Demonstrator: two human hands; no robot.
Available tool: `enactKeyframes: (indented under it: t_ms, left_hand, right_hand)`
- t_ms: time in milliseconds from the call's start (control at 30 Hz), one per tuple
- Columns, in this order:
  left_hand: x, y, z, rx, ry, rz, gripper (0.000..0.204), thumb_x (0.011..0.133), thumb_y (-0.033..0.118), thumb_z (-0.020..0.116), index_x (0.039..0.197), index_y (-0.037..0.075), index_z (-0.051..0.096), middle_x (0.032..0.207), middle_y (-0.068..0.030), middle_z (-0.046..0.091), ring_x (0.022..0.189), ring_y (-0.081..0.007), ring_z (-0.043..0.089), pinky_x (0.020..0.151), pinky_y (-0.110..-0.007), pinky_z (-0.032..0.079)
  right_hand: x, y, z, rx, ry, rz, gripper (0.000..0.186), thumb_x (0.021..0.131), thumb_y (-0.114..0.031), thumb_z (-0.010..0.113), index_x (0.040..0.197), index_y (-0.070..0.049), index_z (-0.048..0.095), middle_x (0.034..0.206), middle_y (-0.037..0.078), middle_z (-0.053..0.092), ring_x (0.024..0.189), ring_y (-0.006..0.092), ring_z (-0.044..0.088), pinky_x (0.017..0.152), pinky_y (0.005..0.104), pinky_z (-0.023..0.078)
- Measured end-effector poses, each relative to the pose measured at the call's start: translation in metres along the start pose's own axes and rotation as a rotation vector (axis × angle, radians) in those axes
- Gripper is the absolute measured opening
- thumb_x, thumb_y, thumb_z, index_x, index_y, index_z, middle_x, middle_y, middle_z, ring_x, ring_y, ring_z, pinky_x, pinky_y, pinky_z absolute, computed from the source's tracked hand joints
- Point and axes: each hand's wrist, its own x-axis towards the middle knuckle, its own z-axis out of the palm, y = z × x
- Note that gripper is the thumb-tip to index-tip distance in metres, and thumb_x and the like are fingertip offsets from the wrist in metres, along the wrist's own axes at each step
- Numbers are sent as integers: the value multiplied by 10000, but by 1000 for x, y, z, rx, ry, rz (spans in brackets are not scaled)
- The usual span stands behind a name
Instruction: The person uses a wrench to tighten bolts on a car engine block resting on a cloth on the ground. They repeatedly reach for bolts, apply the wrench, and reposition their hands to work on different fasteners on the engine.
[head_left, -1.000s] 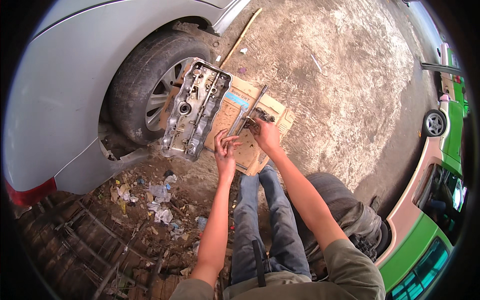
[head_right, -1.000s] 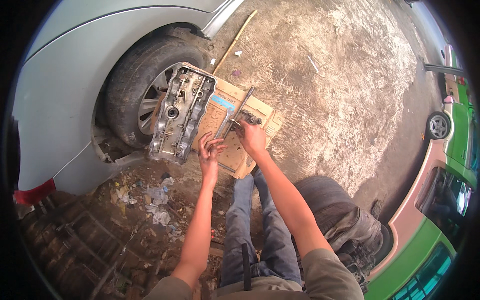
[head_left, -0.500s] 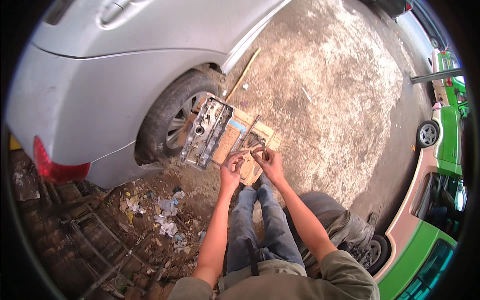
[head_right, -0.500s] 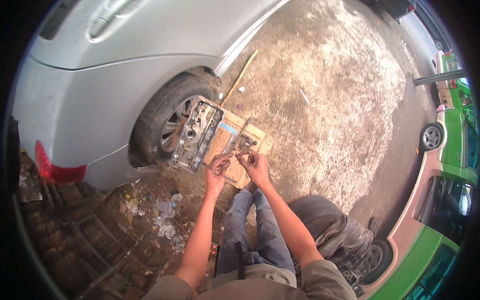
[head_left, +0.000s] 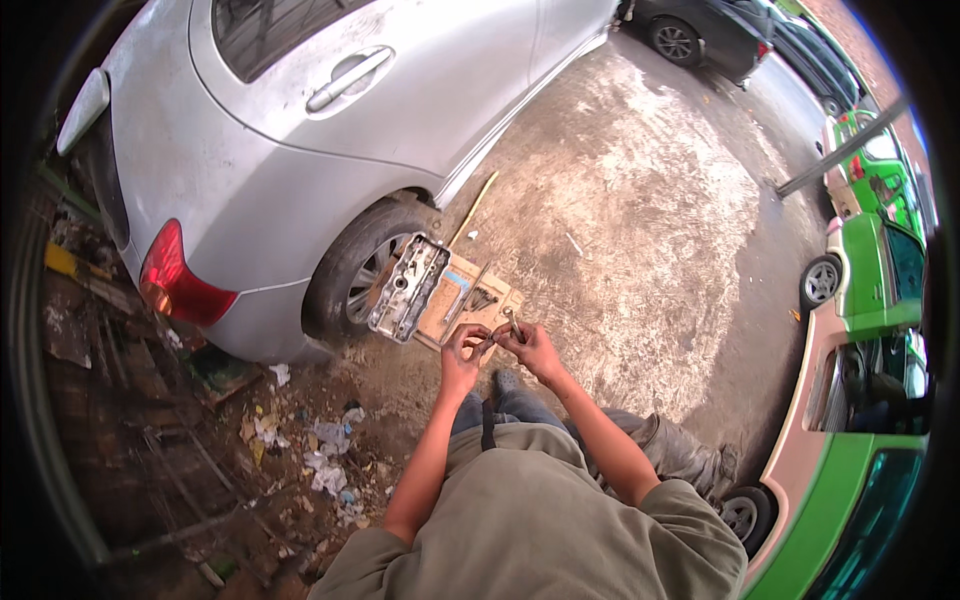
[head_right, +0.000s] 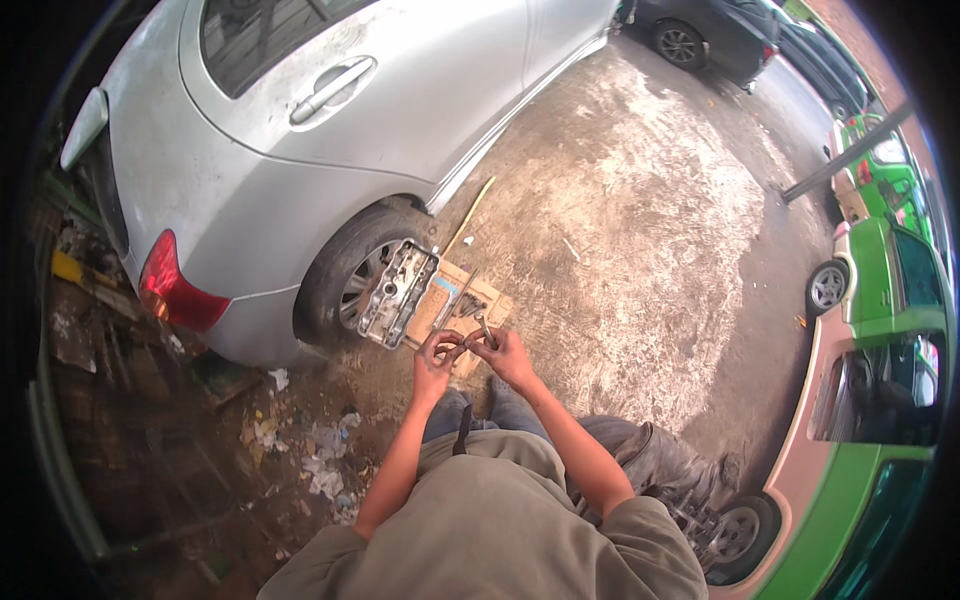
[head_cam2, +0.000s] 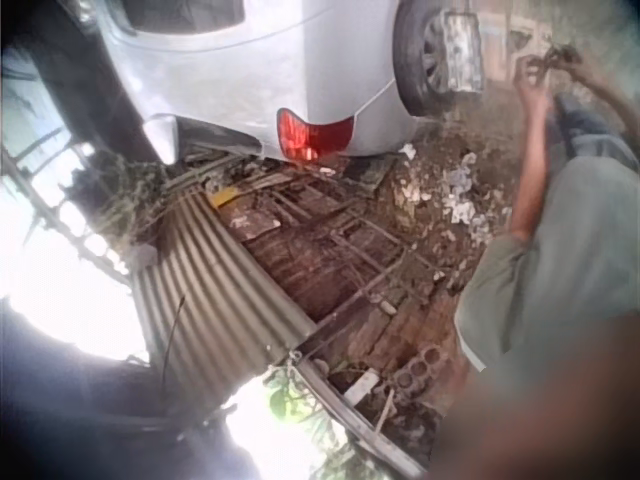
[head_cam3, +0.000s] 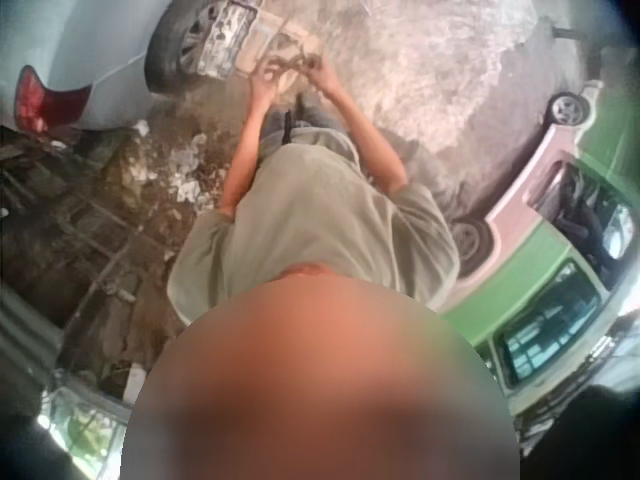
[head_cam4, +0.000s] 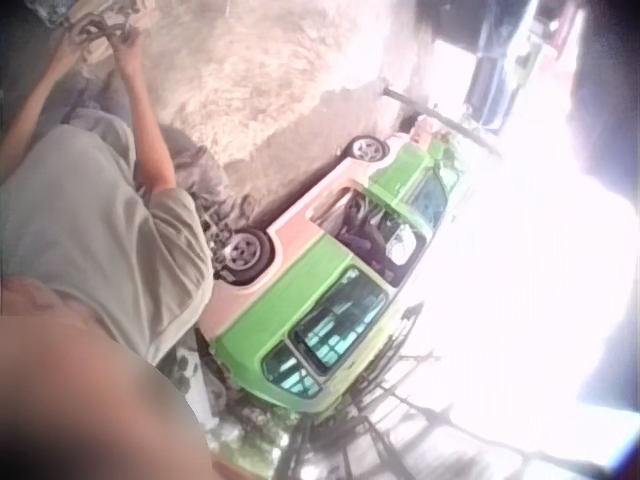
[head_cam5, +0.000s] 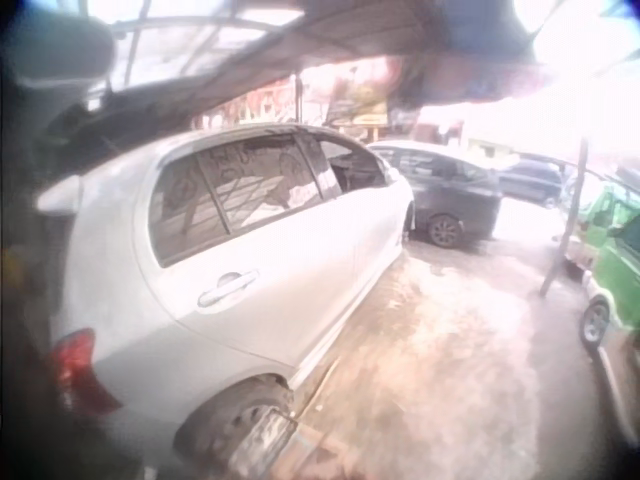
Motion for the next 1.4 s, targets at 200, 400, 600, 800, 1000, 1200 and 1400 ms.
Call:
enactKeyframes:
  t_ms: [200, 400, 600, 800, 1000, 1200, 1400]
  left_hand:
    - [5, 18, -13, 50, -308, 73, 158, 875, 72, 719, 1022, 27, 680, 955, -70, 719, 851, -180, 674, 738, -342, 494]
    - [-26, 20, -24, 112, -577, 264, 211, 808, -25, 703, 1011, 30, 695, 943, -72, 713, 851, -194, 662, 728, -337, 486]
    - [-103, 25, -40, 164, -884, 276, 265, 746, -94, 698, 984, 21, 715, 904, -80, 720, 798, -185, 645, 717, -320, 492]
    - [-182, 44, -19, 151, -1223, 286, 282, 763, -97, 663, 1007, 24, 735, 911, -88, 741, 761, -190, 623, 721, -329, 503]
    - [-261, 68, 21, 230, -1490, 472, 217, 843, -38, 670, 1023, 59, 742, 978, -114, 750, 812, -230, 684, 747, -360, 521]
    - [-367, 74, 54, 204, -1666, 509, 198, 834, -21, 691, 1009, 54, 742, 908, -124, 724, 780, -260, 661, 692, -362, 502]
    - [-486, 75, 71, 153, -1745, 503, 208, 805, -41, 685, 997, 30, 726, 887, -139, 689, 805, -268, 653, 711, -347, 494]
  right_hand:
    - [-48, -8, 7, 120, 194, -57, 207, 918, -238, 731, 961, -36, 727, 624, -85, 455, 557, 30, 344, 492, 260, 246]
    - [-114, 26, 53, 175, 502, -129, 201, 920, -233, 731, 942, -34, 715, 665, -77, 525, 575, 18, 365, 495, 258, 263]
    - [-217, 58, 127, 362, 763, 30, 205, 898, -228, 758, 930, -31, 713, 671, -81, 508, 598, 26, 373, 515, 257, 272]
    - [-320, 84, 172, 440, 1046, 49, 219, 896, -273, 764, 921, -61, 714, 636, -97, 452, 559, 17, 369, 480, 235, 258]
    - [-411, 106, 200, 702, 1283, 28, 219, 893, -274, 768, 890, -72, 683, 642, -89, 478, 532, 17, 382, 463, 224, 277]
    - [-503, 151, 226, 824, 1462, 27, 176, 904, -227, 756, 910, -66, 686, 726, -57, 592, 547, 16, 433, 461, 213, 310]
    - [-615, 194, 248, 758, 1544, 14, 192, 904, -245, 754, 885, -63, 695, 677, -83, 541, 537, 9, 420, 462, 212, 329]
